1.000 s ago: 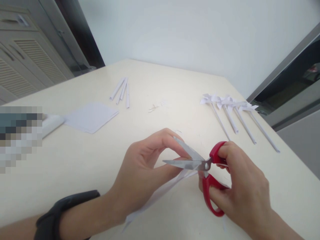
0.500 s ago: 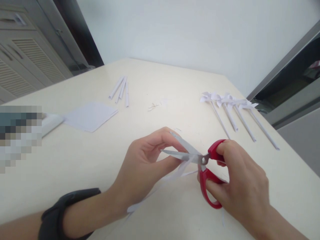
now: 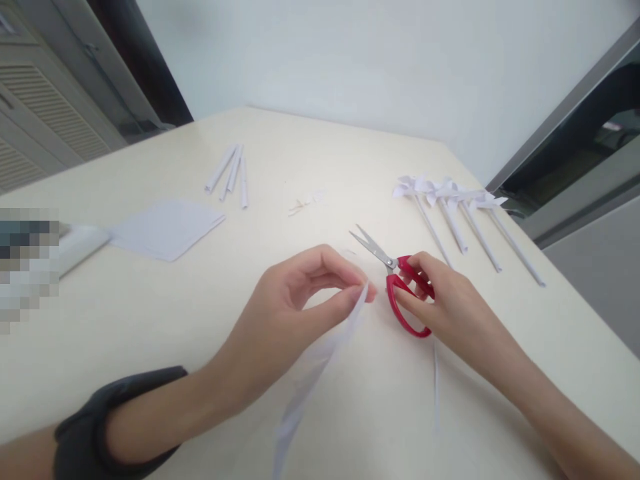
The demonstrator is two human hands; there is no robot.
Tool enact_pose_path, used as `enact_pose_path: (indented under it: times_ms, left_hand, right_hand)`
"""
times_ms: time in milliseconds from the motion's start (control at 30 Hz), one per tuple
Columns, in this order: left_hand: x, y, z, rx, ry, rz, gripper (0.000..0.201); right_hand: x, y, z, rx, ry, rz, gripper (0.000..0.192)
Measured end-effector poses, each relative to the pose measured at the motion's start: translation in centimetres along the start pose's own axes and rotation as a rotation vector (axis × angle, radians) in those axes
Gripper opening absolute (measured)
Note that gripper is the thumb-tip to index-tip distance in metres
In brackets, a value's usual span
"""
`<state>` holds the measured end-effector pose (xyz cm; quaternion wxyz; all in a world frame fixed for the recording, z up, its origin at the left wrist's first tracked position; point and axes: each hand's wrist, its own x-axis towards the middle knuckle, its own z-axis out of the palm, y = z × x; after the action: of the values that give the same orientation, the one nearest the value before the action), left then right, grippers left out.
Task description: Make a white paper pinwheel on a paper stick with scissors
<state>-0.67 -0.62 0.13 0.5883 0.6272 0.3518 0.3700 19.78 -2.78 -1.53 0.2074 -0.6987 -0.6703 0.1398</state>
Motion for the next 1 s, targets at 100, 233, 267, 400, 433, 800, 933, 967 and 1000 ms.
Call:
enact_pose_path:
  times_ms: [100,233,267,400,433,800,933,967,1000]
  left_hand:
    - [0.3,-0.2,0.0,0.063,-0.036,-0.044,0.006]
    - [0.7,-0.6,0.1,0.09,-0.057,-0.112,0.008]
    - [0.8,-0.7,0.1,0.099,-0.057,-0.129,0.008]
    - [1.0,-1.3,0.0,0.116,-0.053,-0.145,0.008]
    - [1.1,-1.3,0.0,0.114,-0.05,-0.141,0.008]
    - [1.0,-1.7,-0.2,0.036,0.137,-0.138,0.016]
    - [1.2,-1.8,-0.5,-0.004,0.201,-0.109,0.017]
    - [1.2,-1.8,-0.5,-0.012,0.209,-0.108,0.018]
    - [1.2,-1.8,-0.5,-0.019,0.211,-0.112,0.018]
  right_hand:
    - [0.3,1.1,0.6,-0.119,0.019,-0.095,0.02]
    - [0.2,1.3,0.9,-0.088,-0.047,-0.146,0.022]
    - [0.2,1.3,0.8,-0.069,-0.066,-0.131,0.021]
    - [0.2,1.4,0.5,-0.029,-0.129,-0.078,0.02]
    - [0.2,1.4,0.5,-0.026,-0.144,-0.075,0.02]
    - [0.1,0.0,-2.0,0.326,-0.274,-0.077,0.026]
    - [0.1,0.0,-2.6,0.513,-0.537,-0.068,0.036]
    - [0.1,0.1,-2.6,0.538,-0.574,-0.051,0.033]
    - [0.1,0.2,-2.6,0.562,-0.598,-0.028,0.03]
